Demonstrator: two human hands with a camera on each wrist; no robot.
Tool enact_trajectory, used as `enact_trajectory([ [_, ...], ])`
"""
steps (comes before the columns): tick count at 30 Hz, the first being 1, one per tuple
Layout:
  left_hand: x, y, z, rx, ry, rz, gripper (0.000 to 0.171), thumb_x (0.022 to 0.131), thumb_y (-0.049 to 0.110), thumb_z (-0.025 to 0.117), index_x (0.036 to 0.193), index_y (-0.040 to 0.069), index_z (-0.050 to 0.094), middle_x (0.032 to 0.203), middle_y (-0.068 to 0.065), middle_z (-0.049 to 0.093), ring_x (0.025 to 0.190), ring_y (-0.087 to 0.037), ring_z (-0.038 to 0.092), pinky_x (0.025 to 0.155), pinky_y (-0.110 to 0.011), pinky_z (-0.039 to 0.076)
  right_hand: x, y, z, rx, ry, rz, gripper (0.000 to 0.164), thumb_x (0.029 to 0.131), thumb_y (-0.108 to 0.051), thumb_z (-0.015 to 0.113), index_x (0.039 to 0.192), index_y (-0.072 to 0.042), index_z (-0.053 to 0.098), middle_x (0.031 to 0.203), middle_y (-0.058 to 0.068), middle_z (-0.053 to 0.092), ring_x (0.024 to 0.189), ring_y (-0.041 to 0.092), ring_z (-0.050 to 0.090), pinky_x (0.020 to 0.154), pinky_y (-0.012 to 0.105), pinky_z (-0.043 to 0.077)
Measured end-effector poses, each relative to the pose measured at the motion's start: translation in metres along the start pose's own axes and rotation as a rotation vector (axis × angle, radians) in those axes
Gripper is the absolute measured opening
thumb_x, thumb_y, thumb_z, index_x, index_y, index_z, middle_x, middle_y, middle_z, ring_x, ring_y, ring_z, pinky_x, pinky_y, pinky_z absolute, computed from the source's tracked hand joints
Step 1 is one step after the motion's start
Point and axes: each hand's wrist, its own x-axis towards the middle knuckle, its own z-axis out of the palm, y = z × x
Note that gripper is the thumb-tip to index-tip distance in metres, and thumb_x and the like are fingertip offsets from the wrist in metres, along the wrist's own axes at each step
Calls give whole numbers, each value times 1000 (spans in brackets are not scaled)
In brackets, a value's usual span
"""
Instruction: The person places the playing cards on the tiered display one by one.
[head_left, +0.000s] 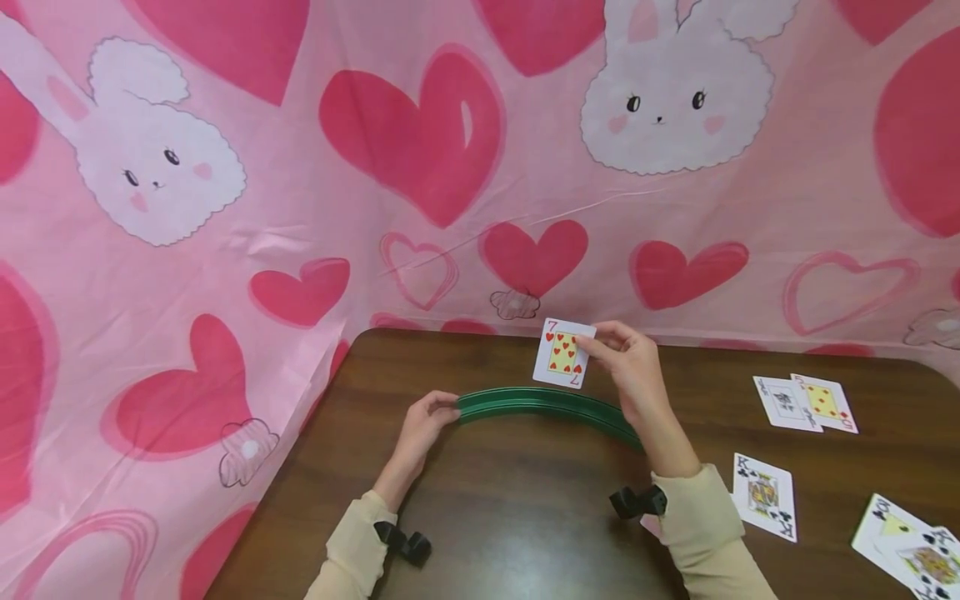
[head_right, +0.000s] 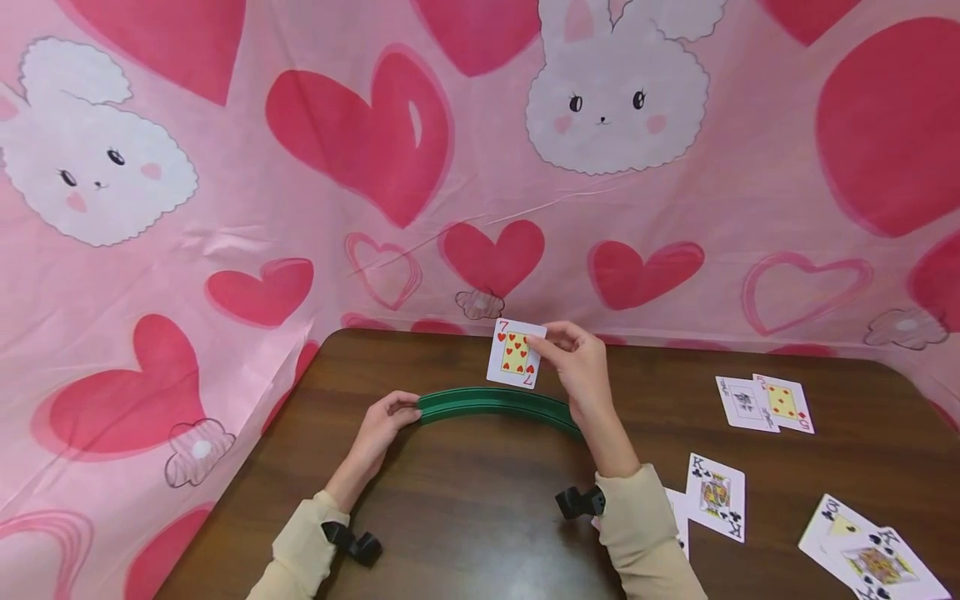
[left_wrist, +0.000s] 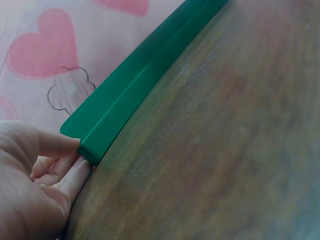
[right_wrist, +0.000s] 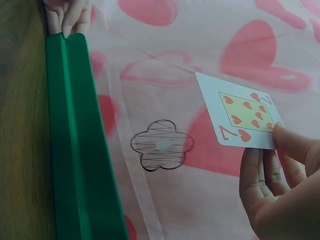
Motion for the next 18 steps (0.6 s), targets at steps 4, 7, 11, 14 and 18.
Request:
enact_trajectory([
  [4,-11,17,-1,-1,-10,4,20,97,-1,64,114,-10,68,112,-17,69,98,-20,61,90,-35,46,3,6,10,-34,-11,-20,32,96,-21,76,117,2,68,91,-9,72,90,14,65,80,22,54],
  [7,-11,16,-1,3,-9,1,20,97,-1,63,115,-9,68,112,-17,69,99,-22,61,91,-38,46,6,12,18,-47,-23,-42,33,95,-18,77,117,6,67,89,-6,72,87,14,64,79,23,55],
  [11,0,-3,0,-1,2,3,20,97,1,65,115,-7,69,113,-14,70,100,-21,61,92,-40,46,9,19,29,-52,-42,-60,31,94,-12,77,116,8,67,89,-3,71,84,13,64,78,23,55],
  [14,7,-15,0,0,11,10,20,97,3,66,115,-5,69,113,-12,70,100,-19,61,91,-38,47,12,25,38,-46,-47,-58,29,94,-10,77,115,8,68,88,-2,71,83,13,63,79,25,56],
  [18,8,-17,-1,0,10,14,20,97,3,66,115,-4,70,114,-13,70,100,-20,62,90,-35,47,14,31,49,-51,-57,-47,28,95,-10,76,116,6,70,91,0,72,84,13,62,80,29,54],
])
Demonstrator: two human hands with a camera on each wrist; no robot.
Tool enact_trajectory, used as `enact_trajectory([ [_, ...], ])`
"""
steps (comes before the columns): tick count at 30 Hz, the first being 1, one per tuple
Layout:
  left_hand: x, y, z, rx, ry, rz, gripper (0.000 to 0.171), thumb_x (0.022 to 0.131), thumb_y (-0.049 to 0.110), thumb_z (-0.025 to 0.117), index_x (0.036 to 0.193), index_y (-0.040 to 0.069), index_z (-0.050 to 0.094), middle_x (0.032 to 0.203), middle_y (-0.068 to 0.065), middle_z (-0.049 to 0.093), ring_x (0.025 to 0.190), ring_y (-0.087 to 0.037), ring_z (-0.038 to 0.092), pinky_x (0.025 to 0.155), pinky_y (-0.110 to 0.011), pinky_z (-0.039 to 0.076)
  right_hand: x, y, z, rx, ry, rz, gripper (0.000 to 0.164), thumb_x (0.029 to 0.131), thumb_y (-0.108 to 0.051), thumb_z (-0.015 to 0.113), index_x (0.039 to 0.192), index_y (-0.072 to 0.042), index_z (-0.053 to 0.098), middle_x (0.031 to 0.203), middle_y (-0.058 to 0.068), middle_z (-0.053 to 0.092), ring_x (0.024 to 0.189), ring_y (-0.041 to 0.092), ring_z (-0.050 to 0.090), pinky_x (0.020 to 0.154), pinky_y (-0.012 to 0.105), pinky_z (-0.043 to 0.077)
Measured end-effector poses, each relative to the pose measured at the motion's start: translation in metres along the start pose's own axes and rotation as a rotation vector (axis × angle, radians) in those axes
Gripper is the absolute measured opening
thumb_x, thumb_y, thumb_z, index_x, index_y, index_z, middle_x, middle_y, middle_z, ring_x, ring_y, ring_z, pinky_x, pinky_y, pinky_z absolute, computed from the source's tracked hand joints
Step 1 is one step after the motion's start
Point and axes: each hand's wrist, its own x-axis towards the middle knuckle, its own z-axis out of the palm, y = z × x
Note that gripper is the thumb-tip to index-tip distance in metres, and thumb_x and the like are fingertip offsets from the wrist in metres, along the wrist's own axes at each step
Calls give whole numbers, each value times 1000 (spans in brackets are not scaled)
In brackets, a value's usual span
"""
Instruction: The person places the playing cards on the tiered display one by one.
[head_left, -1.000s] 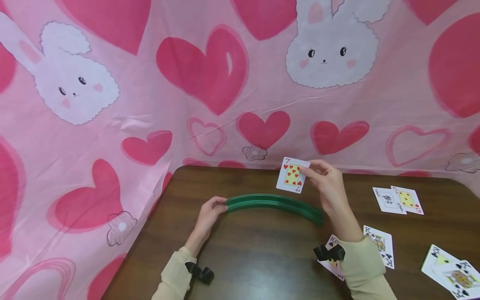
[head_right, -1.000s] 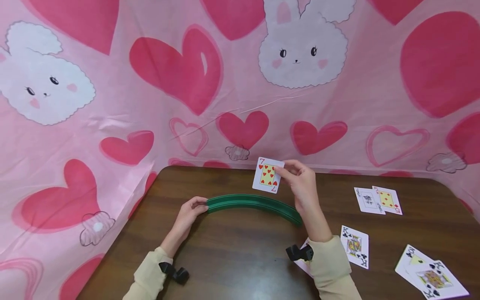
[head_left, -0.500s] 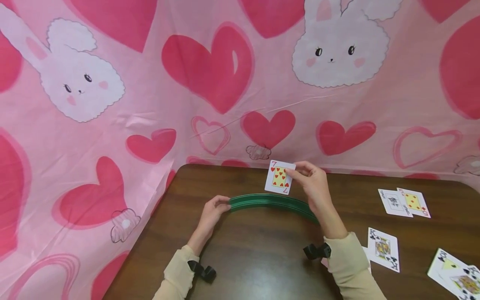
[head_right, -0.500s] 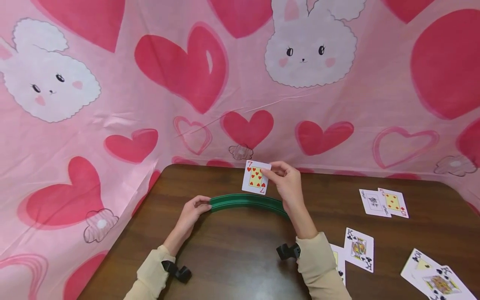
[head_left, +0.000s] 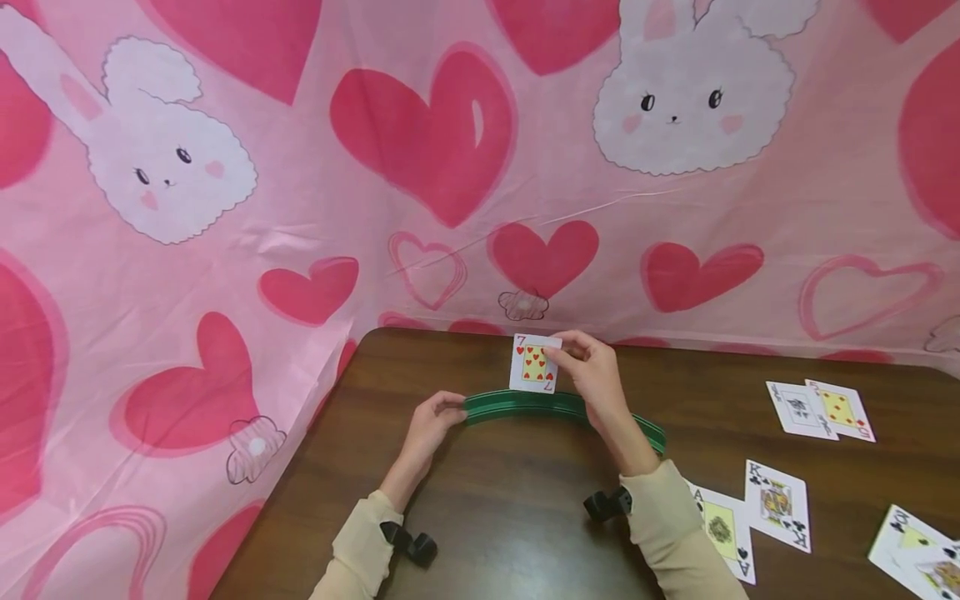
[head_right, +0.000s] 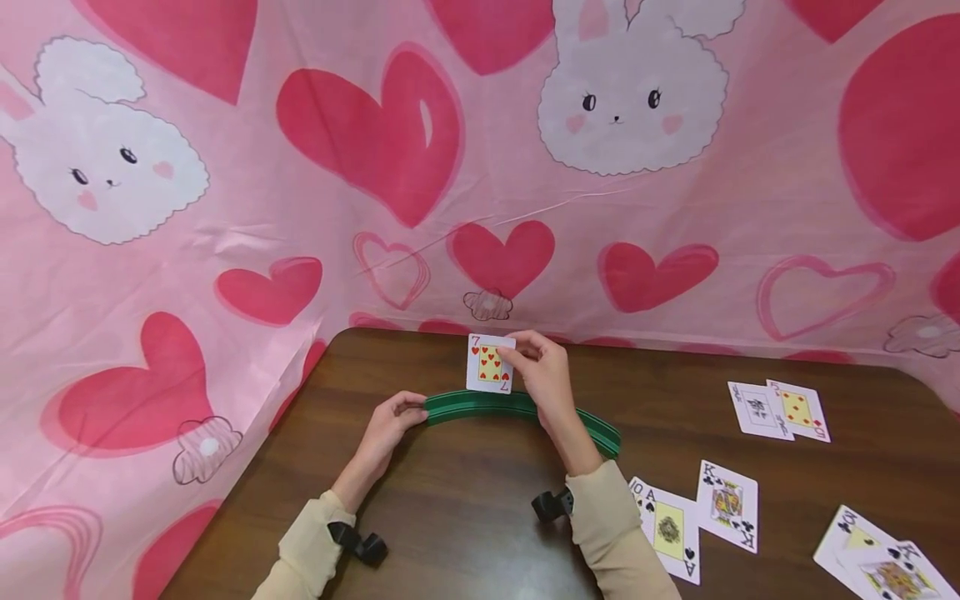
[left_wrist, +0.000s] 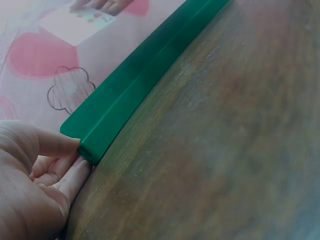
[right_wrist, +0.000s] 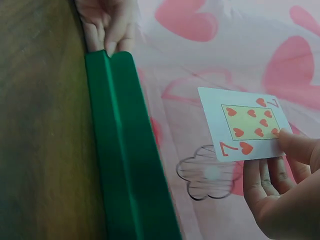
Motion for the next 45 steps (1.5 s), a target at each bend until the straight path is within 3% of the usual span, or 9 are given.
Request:
enact_trajectory([
  [4,-2,3,0,6,-4,-4,20,98,2,64,116,-6,69,115,-16,70,100,-22,63,90,-35,46,-1,7,10,-3,-33,3,26,96,-10,74,118,4,71,98,5,73,89,16,63,79,30,53],
  [14,-19,36,-1,1,-29,-19,19,97,0,62,114,-8,68,112,-16,70,97,-20,65,91,-36,47,-6,19,37,74,-89,-13,20,96,-3,71,113,6,72,102,13,74,90,18,66,80,28,52],
  [21,-17,36,0,-9,-23,-24,18,97,-1,63,113,-8,68,111,-15,71,95,-18,64,88,-33,47,-5,25,43,92,-118,-16,18,97,1,67,112,7,71,103,15,74,90,20,65,83,32,54],
  [27,-17,36,0,-6,-19,-41,19,97,-1,62,114,-8,68,111,-15,71,95,-19,63,91,-39,47,-6,26,45,89,-132,-4,19,97,0,66,113,8,71,105,18,73,91,21,65,86,35,53],
  [38,-17,35,1,-7,-25,-39,19,97,-1,62,114,-8,68,112,-16,71,96,-18,64,92,-39,47,-5,33,45,86,-164,56,22,100,-4,64,118,5,71,114,18,72,103,26,62,96,40,49],
  [45,-18,35,1,-12,-19,-31,19,97,-1,62,113,-9,68,111,-16,71,95,-16,65,90,-35,47,-5,35,45,95,-164,81,21,99,-4,65,117,4,72,112,14,73,102,25,63,94,36,51],
])
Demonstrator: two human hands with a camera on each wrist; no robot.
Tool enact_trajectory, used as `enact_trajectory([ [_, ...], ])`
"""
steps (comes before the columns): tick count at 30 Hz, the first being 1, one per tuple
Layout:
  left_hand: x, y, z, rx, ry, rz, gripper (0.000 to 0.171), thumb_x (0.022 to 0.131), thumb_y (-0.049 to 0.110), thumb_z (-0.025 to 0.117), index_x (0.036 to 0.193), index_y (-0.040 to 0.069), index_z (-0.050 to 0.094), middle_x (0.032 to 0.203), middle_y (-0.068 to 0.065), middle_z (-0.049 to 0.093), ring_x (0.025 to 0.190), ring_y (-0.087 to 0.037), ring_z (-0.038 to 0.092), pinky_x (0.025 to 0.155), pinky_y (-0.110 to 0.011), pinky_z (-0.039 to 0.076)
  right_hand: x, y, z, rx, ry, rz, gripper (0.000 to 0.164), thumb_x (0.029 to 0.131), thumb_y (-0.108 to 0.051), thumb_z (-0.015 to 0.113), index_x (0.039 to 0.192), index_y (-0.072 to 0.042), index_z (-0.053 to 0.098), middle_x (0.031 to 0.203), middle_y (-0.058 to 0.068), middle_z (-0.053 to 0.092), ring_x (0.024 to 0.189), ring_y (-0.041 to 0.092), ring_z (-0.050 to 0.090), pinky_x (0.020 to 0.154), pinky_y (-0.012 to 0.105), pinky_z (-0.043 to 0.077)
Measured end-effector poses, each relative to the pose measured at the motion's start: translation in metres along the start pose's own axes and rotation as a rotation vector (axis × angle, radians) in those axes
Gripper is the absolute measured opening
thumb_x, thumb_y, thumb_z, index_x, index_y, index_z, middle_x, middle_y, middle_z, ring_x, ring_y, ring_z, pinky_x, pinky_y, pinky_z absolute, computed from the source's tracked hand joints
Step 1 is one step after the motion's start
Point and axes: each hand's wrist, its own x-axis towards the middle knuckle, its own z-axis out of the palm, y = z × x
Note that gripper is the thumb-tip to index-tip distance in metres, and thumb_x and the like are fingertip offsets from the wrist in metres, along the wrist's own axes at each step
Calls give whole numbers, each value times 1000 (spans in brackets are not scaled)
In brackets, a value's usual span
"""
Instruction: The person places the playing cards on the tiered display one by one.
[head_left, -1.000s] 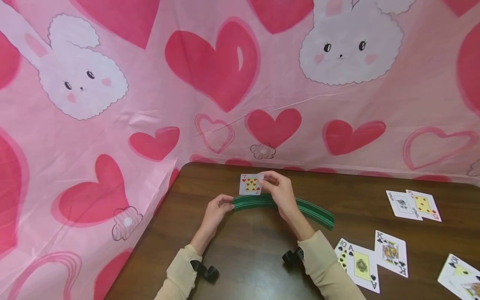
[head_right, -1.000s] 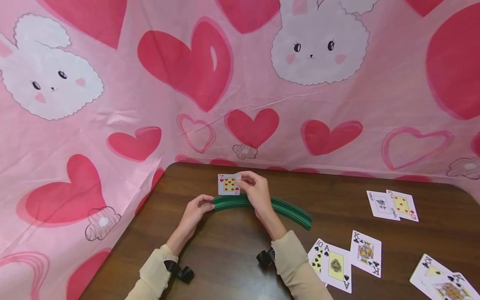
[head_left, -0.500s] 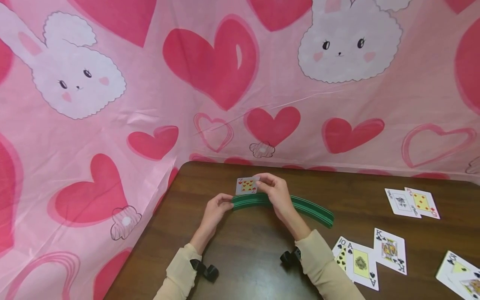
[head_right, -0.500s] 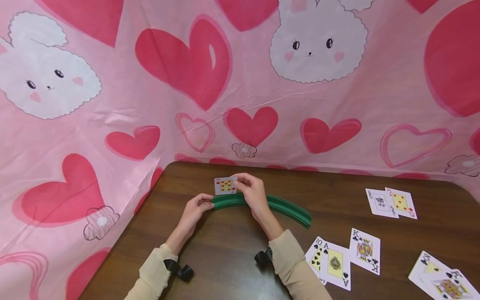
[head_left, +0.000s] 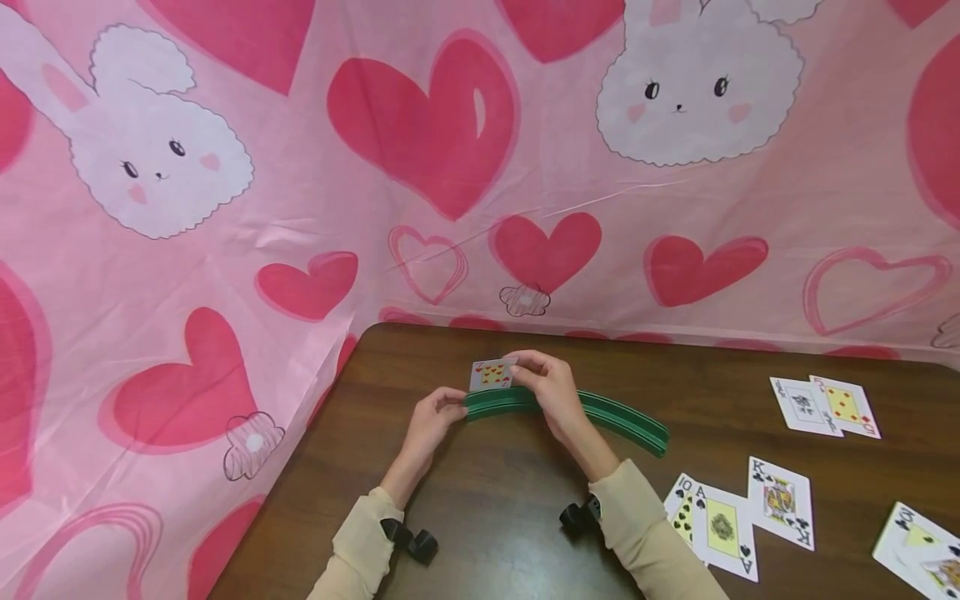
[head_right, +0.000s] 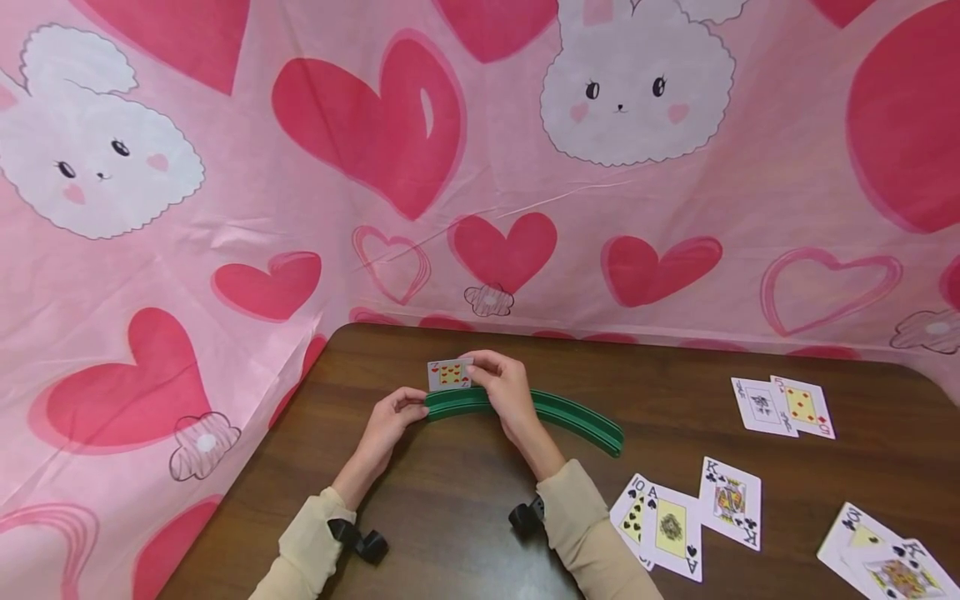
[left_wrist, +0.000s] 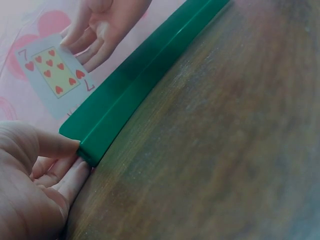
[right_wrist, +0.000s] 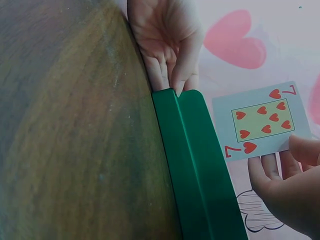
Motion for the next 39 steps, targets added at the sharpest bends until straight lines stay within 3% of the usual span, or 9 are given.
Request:
enact_trajectory([
  [8,1,2,2,4,-1,3,19,97,-1,63,114,-9,68,112,-18,71,94,-15,63,88,-32,47,0,3,-1,-2,-2,-1,20,99,-3,65,116,4,72,111,14,73,102,26,63,94,36,52],
  [15,1,3,2,5,-3,12,19,97,-1,63,113,-10,67,111,-17,71,95,-16,64,92,-39,49,1,8,-1,2,-6,-1,21,99,-4,66,117,4,72,112,16,73,100,24,62,97,40,51],
  [19,0,5,3,20,4,13,19,96,-2,63,112,-10,67,110,-17,71,96,-19,65,92,-40,49,1,7,0,-25,1,-8,21,99,-5,67,117,4,72,113,16,73,100,24,62,94,35,51],
  [28,20,-29,1,33,35,-4,19,97,2,65,114,-5,69,113,-13,71,99,-19,63,89,-35,47,-1,6,6,-121,33,-36,18,96,-5,72,110,5,75,106,16,74,95,21,64,85,28,51],
  [39,20,-33,0,37,42,-6,19,95,4,67,113,-3,71,112,-13,71,99,-20,63,91,-38,48,-3,10,11,-222,35,-98,15,94,-5,74,106,3,77,103,14,76,93,25,67,85,32,54],
])
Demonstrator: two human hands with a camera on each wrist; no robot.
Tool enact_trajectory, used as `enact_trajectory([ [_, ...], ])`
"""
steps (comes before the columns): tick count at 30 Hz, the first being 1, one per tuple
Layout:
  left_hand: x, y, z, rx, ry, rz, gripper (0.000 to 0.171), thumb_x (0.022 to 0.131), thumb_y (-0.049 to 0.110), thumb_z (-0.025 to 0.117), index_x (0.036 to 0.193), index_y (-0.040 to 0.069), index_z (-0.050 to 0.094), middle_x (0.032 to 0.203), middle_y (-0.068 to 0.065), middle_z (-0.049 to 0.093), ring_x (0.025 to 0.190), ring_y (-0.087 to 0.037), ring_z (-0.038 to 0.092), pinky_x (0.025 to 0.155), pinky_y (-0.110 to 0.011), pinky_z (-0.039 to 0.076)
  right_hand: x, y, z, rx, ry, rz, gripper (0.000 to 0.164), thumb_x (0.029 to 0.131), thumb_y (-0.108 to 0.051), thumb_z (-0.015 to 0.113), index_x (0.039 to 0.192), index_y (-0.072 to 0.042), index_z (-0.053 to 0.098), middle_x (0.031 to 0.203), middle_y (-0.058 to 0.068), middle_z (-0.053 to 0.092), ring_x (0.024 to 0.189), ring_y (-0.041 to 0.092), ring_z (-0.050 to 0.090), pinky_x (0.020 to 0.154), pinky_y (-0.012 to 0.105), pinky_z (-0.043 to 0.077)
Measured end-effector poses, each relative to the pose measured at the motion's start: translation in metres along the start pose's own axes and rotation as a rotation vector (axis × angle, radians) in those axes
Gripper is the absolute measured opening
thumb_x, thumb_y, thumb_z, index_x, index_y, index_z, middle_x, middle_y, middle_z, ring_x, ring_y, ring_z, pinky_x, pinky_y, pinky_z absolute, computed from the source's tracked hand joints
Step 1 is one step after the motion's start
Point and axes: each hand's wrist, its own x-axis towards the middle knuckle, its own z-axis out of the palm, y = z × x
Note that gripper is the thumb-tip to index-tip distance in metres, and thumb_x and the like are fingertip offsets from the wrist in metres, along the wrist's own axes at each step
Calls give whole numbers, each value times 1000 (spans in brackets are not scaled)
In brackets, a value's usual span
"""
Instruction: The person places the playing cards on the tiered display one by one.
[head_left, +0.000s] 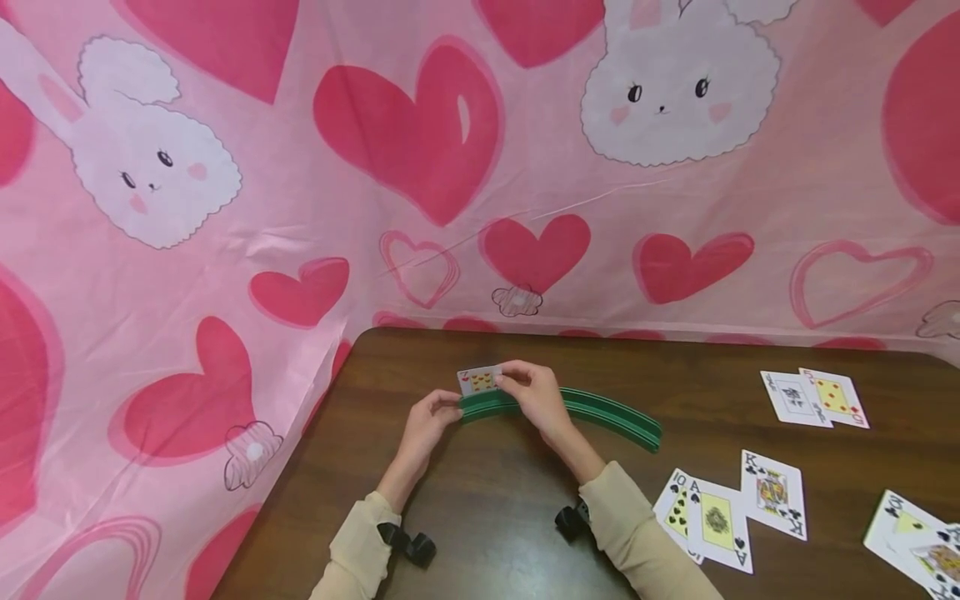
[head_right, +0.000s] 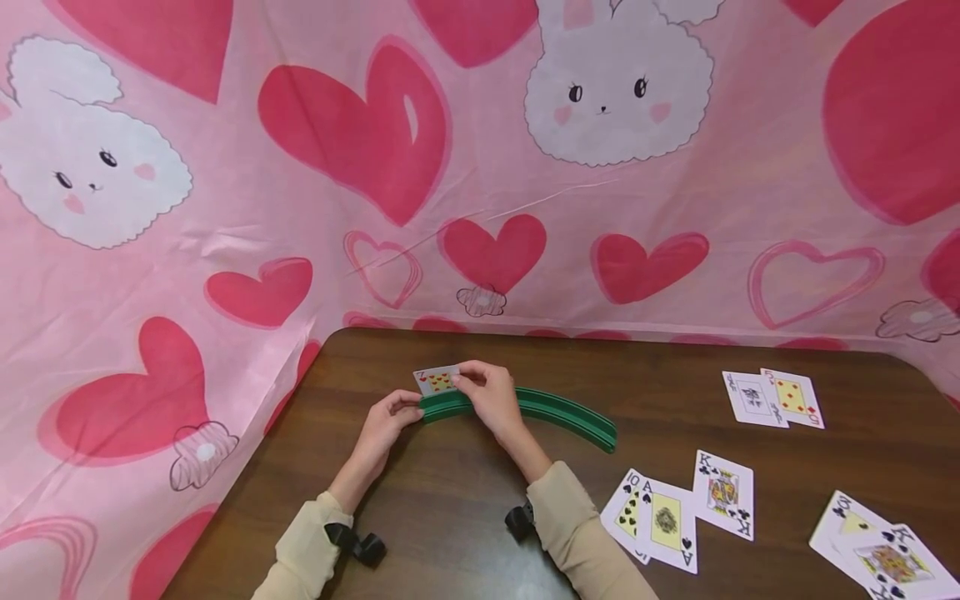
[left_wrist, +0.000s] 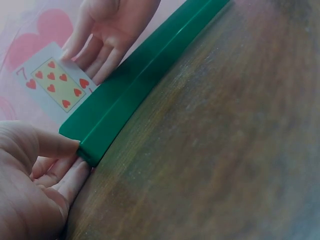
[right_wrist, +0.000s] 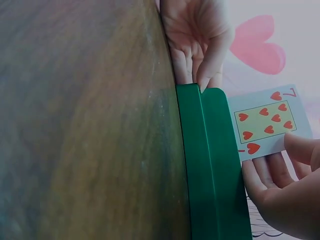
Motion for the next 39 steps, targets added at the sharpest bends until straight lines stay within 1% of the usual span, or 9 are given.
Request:
enact_trajectory([
  [5,-1,1,3,-11,-1,8,19,95,4,68,113,-3,71,112,-12,71,98,-18,63,88,-33,48,-2,0,-3,-79,7,-46,13,93,-5,76,104,1,78,101,13,76,91,25,68,85,35,55],
  [9,-2,2,3,-11,-10,16,21,95,5,69,114,-3,71,114,-13,71,99,-18,62,89,-33,48,-3,-4,-13,-122,14,-69,15,92,-6,78,106,-1,78,102,11,77,93,25,69,85,37,57],
  [15,-2,1,-1,4,2,22,20,95,4,68,114,-4,71,114,-14,70,100,-20,64,89,-34,48,-5,-14,-41,-122,34,-88,18,93,-5,76,111,-1,78,106,12,77,99,27,71,84,27,55],
  [20,-2,-1,0,-6,-6,31,20,95,2,67,114,-5,70,113,-15,71,100,-20,67,89,-33,49,-12,-19,-76,-125,43,-86,22,97,-11,73,114,2,76,109,14,77,100,26,71,83,20,53],
  [25,-2,-1,1,-15,-13,27,21,95,3,68,115,-5,70,114,-14,71,100,-20,67,91,-34,49,-23,-22,-120,-146,62,-56,29,99,-17,72,118,5,73,110,18,76,94,12,70,83,22,54],
  [28,-1,-1,0,-9,-4,24,21,95,3,69,115,-5,70,115,-14,71,101,-20,66,91,-34,48,-30,-22,-145,-104,82,-36,35,100,-17,71,121,10,69,111,20,75,91,5,71,84,21,55],
  [34,-2,3,-2,7,-12,-8,23,97,3,66,118,-6,69,120,-16,69,105,-22,62,95,-39,45,-36,-15,-190,23,129,-26,37,100,-12,69,123,17,63,97,0,79,91,7,75,83,18,54],
  [36,-8,12,-2,7,-22,-19,22,97,1,65,118,-8,68,121,-19,68,106,-24,62,98,-43,44,-38,-10,-206,38,144,-18,30,101,-11,68,120,12,67,95,-6,78,90,6,75,83,17,53],
  [39,-20,30,-2,10,-31,-17,22,98,0,63,117,-9,67,122,-21,66,106,-27,61,99,-46,43,-43,-2,-229,72,170,0,15,101,-10,68,112,-4,74,93,-9,77,88,5,75,81,16,53],
])
